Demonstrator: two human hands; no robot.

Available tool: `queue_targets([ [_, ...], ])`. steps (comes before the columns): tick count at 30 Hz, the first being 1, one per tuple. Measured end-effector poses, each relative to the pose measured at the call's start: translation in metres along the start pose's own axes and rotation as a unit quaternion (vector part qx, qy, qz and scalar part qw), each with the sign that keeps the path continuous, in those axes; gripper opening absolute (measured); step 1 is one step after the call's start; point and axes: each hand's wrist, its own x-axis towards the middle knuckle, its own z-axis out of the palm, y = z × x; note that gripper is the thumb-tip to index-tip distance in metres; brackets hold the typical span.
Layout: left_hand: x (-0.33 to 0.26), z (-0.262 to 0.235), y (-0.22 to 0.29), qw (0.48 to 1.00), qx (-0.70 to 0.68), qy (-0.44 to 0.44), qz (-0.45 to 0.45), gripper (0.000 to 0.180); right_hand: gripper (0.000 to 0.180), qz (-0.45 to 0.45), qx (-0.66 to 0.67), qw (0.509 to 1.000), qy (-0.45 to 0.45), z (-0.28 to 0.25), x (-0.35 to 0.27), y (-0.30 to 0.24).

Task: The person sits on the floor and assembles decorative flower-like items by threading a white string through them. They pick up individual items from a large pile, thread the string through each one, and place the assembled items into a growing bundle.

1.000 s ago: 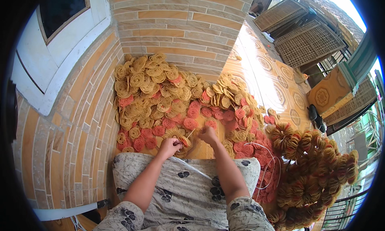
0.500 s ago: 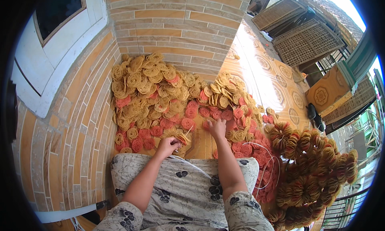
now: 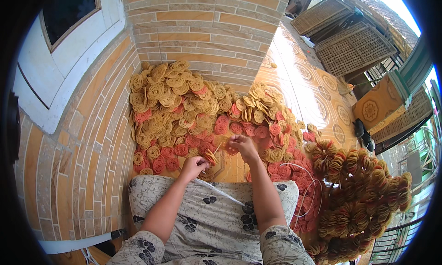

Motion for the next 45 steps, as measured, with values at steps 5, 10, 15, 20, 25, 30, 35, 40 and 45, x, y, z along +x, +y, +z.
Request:
queue_targets([
  [5,0.001,0.0,-0.002,1.0,-0.025,-0.006,0.002,0.013,0.012,-0.02,-0.009,1.0,-0.009,0.007,-0.007,-0.011],
  [10,0.0,0.0,0.0,0.999,-0.037,-0.021,-0.012,0.013,0.011,-0.034,-0.09,0.995,-0.009,0.015,-0.013,-0.018],
  [15,0.002,0.0,-0.004,0.997,-0.069,-0.013,-0.017,0.013,0.011,-0.082,-0.132,0.984,-0.083,0.022,-0.021,-0.022],
  [20,0.005,0.003,-0.014,1.0,-0.024,-0.019,0.001,0.017,0.011,-0.065,-0.08,0.982,-0.155,0.029,-0.028,-0.028],
  [25,0.006,0.003,-0.018,0.999,-0.036,0.011,0.005,0.015,0.021,0.023,-0.149,0.985,-0.085,0.023,-0.027,-0.036],
  [30,0.006,0.003,-0.015,0.999,-0.036,0.024,0.004,0.014,0.036,-0.138,-0.324,0.935,0.031,0.029,-0.02,-0.023],
  [35,0.003,0.002,-0.011,0.998,-0.051,0.026,0.009,0.013,0.063,0.078,-0.61,0.684,0.393,-0.04,-0.031,-0.03],
  [40,0.005,0.004,-0.006,1.0,-0.025,0.002,0.016,0.012,0.08,0.173,-0.548,0.741,0.348,-0.084,-0.038,0.002],
  [45,0.0,0.002,-0.004,1.0,0.015,-0.008,0.022,0.013,0.061,0.023,-0.466,0.864,0.191,-0.044,-0.015,0.019],
])
